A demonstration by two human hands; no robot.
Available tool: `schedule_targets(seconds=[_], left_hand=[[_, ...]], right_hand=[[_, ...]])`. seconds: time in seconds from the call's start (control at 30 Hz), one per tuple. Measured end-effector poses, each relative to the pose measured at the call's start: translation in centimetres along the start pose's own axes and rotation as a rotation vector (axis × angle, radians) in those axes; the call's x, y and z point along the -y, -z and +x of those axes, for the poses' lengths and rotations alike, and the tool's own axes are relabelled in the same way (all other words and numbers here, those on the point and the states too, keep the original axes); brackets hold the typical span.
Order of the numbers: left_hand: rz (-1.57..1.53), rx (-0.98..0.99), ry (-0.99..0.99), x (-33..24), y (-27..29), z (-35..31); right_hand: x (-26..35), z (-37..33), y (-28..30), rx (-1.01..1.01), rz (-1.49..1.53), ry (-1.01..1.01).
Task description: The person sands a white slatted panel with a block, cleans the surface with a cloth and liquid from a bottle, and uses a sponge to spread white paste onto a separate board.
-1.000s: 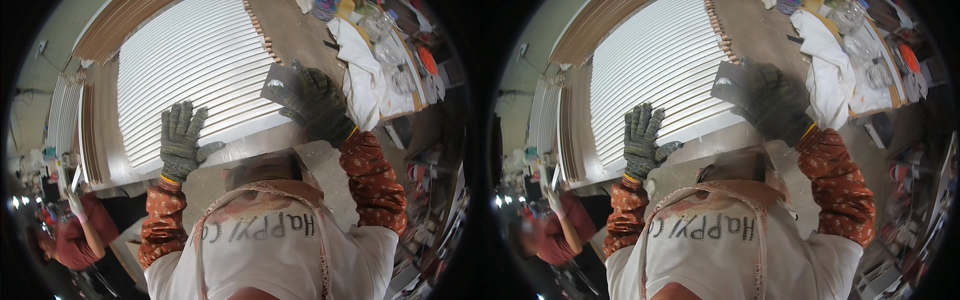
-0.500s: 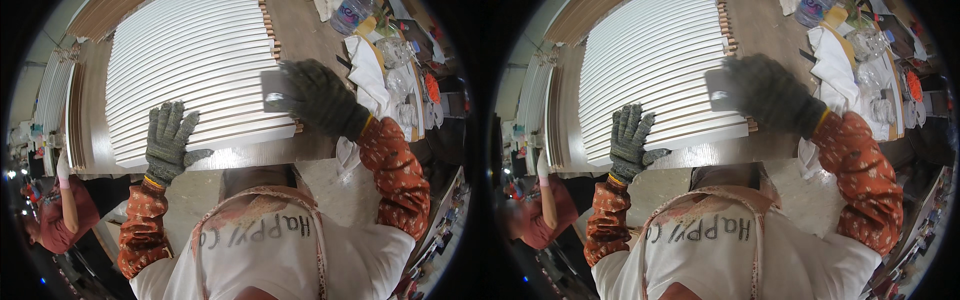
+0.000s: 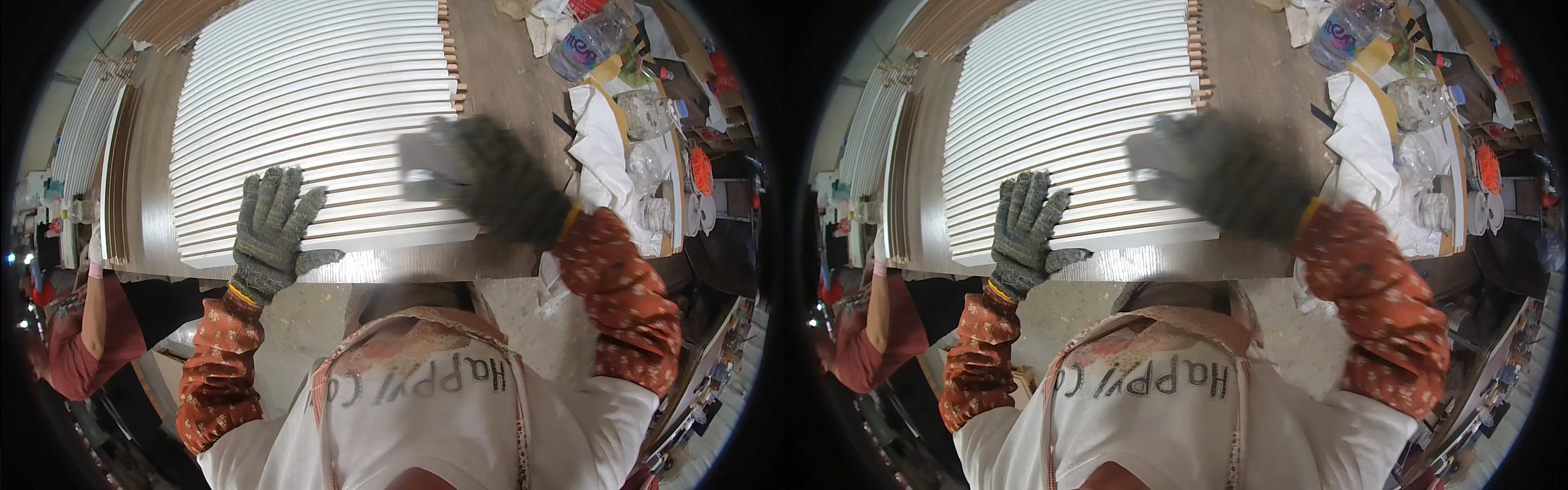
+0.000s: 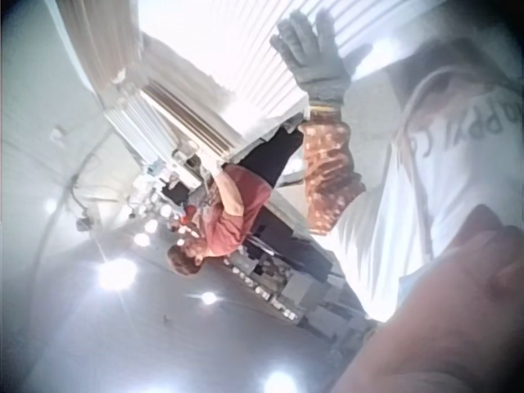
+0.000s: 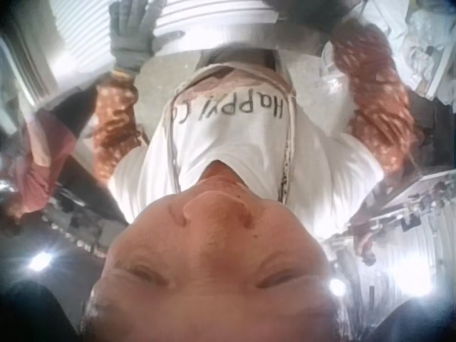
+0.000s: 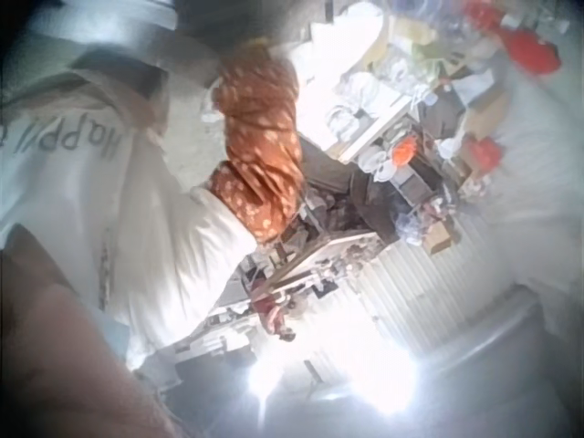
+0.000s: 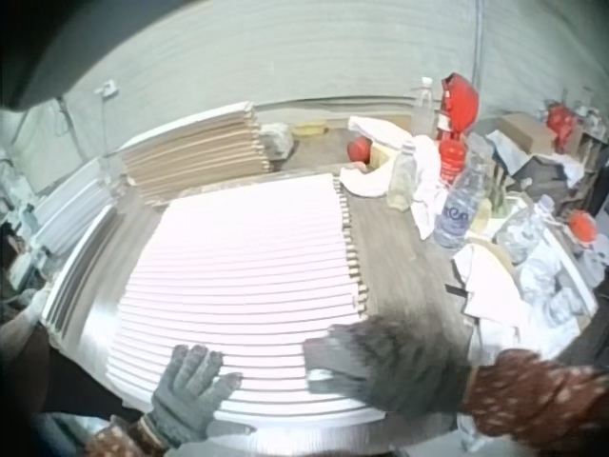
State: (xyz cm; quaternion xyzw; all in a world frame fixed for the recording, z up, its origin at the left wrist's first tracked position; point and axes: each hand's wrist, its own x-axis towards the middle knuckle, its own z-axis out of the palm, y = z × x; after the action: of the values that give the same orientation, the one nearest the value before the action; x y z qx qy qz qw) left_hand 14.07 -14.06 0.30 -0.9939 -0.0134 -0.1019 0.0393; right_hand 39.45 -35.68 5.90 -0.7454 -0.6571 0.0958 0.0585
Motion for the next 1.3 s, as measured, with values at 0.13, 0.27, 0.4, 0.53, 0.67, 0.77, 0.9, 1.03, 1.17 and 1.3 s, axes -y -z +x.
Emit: schedule_targets(seconds=[0.13,0.27,0.4,0.53,0.67,0.77,0.9,1.03,1.17,1.3], left_hand=[[-0.013,-0.003,-0.015,0.1,0.6,0.7],[-0.022,-0.020,0.017,0.2,0.8,0.2],[-0.048,-0.051,0.048,0.1,0.7,-0.4],[-0.064,-0.057,0.045,0.1,0.6,-0.3],[-0.093,-0.123,0.058,0.1,0.4,-0.5],[-0.183,-0.213,0.089,0.2,0.4,-0.9],[-0.439,-0.403,0.184,0.5,0.9,-0.8],[-0.323,-0.425,0.087,0.9,1.0,-0.6],[-0.369,-0.379,0.185,0.1,0.1,-1.5],[-0.578,-0.298,0.360,-0.2,3.0,-0.6]], right_hand=[[1.5,3.5,-3.8,-0.512,-0.266,0.390],[0.5,1.9,-2.3,-0.462,0.049,0.308],[-1.7,-2.8,2.5,-0.011,0.039,0.098],[-1.0,-6.2,0.2,-0.401,-0.263,-0.049],[2.2,-2.7,-1.6,-0.591,-0.161,0.030],[5.8,2.3,-2.8,-0.644,-0.016,0.208],[8.1,6.0,-2.7,-0.414,-0.007,0.325],[9.1,7.8,-3.2,-0.321,0.239,0.435],[9.5,8.2,-2.4,-0.256,0.272,0.403],[8.4,6.3,-2.4,-0.273,0.085,0.301]])
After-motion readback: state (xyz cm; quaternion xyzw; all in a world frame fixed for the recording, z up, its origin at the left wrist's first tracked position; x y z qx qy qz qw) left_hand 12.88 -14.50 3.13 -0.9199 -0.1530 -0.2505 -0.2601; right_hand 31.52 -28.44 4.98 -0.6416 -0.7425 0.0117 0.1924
